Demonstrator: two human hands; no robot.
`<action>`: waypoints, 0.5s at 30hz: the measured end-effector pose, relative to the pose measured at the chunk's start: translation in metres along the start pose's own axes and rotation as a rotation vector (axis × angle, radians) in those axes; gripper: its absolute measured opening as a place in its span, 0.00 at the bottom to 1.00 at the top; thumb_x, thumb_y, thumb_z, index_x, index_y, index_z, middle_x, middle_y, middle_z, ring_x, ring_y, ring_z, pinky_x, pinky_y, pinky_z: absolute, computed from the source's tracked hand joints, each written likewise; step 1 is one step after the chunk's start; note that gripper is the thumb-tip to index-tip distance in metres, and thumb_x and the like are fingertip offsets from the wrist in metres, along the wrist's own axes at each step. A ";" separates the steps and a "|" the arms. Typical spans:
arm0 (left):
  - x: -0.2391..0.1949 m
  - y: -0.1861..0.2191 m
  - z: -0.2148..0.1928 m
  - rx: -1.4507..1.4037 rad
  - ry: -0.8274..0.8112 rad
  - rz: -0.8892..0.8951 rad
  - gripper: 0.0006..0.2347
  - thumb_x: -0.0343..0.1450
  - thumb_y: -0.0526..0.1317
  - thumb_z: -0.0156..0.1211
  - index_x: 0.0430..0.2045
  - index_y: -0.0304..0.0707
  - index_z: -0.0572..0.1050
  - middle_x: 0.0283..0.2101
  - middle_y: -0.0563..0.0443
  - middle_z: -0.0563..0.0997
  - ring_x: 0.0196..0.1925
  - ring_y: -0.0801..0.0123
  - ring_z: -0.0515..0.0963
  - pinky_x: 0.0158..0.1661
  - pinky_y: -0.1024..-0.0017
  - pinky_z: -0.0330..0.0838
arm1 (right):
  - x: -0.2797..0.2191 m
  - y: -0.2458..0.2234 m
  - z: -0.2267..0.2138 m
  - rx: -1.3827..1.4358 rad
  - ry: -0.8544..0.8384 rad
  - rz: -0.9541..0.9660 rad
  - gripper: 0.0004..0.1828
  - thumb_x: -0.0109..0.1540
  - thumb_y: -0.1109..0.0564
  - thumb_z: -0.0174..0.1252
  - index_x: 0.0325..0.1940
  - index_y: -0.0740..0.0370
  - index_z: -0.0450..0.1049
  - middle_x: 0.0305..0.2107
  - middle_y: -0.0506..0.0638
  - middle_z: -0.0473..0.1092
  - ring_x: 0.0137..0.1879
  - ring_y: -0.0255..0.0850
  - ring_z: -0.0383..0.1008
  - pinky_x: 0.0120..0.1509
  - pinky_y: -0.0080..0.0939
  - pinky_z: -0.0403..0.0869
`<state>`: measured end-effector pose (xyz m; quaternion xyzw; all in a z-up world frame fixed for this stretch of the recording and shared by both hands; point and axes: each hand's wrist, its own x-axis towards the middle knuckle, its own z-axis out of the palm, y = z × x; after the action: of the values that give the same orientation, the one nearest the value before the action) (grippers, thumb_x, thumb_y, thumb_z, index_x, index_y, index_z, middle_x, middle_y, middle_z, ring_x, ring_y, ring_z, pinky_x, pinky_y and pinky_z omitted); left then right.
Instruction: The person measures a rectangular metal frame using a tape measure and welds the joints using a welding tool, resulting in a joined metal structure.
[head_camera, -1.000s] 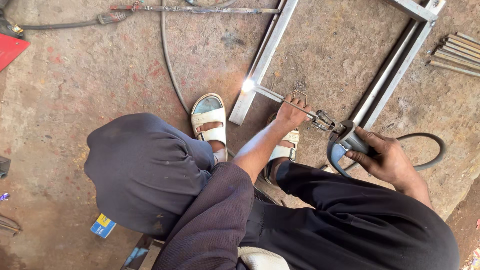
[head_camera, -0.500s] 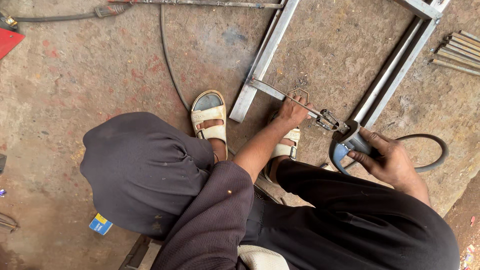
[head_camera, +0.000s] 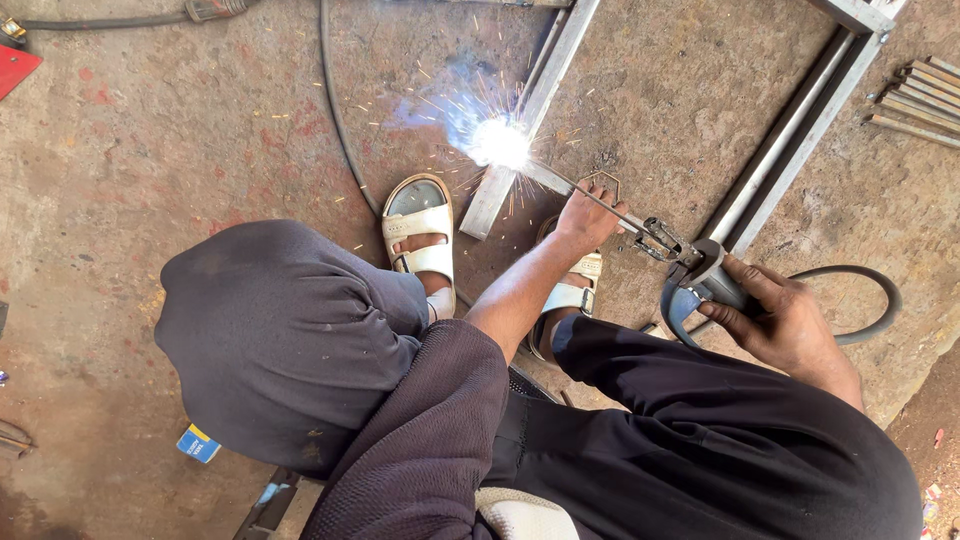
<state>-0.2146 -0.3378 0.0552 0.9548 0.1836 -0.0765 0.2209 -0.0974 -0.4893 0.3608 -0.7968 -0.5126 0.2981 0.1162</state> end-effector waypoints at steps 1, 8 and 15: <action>0.000 0.000 0.000 0.031 -0.010 0.000 0.19 0.68 0.57 0.58 0.48 0.53 0.75 0.48 0.52 0.79 0.56 0.61 0.74 0.56 0.56 0.61 | 0.000 -0.001 -0.001 -0.001 -0.001 0.000 0.36 0.54 0.50 0.72 0.64 0.64 0.74 0.40 0.62 0.77 0.39 0.50 0.82 0.41 0.47 0.77; -0.004 0.000 0.004 0.007 0.036 0.005 0.17 0.69 0.55 0.59 0.48 0.54 0.75 0.47 0.54 0.79 0.56 0.63 0.75 0.56 0.57 0.62 | -0.001 -0.004 -0.004 -0.032 0.005 -0.016 0.34 0.54 0.50 0.72 0.62 0.64 0.75 0.43 0.62 0.77 0.42 0.52 0.82 0.44 0.47 0.78; 0.000 -0.002 0.004 0.024 0.010 0.022 0.15 0.70 0.55 0.60 0.47 0.54 0.76 0.48 0.53 0.80 0.57 0.62 0.75 0.57 0.56 0.62 | 0.004 -0.010 -0.009 -0.025 -0.002 -0.076 0.33 0.55 0.49 0.71 0.62 0.64 0.75 0.44 0.61 0.77 0.41 0.52 0.81 0.44 0.47 0.77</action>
<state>-0.2158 -0.3380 0.0507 0.9597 0.1735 -0.0714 0.2094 -0.0985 -0.4806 0.3714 -0.7777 -0.5465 0.2878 0.1169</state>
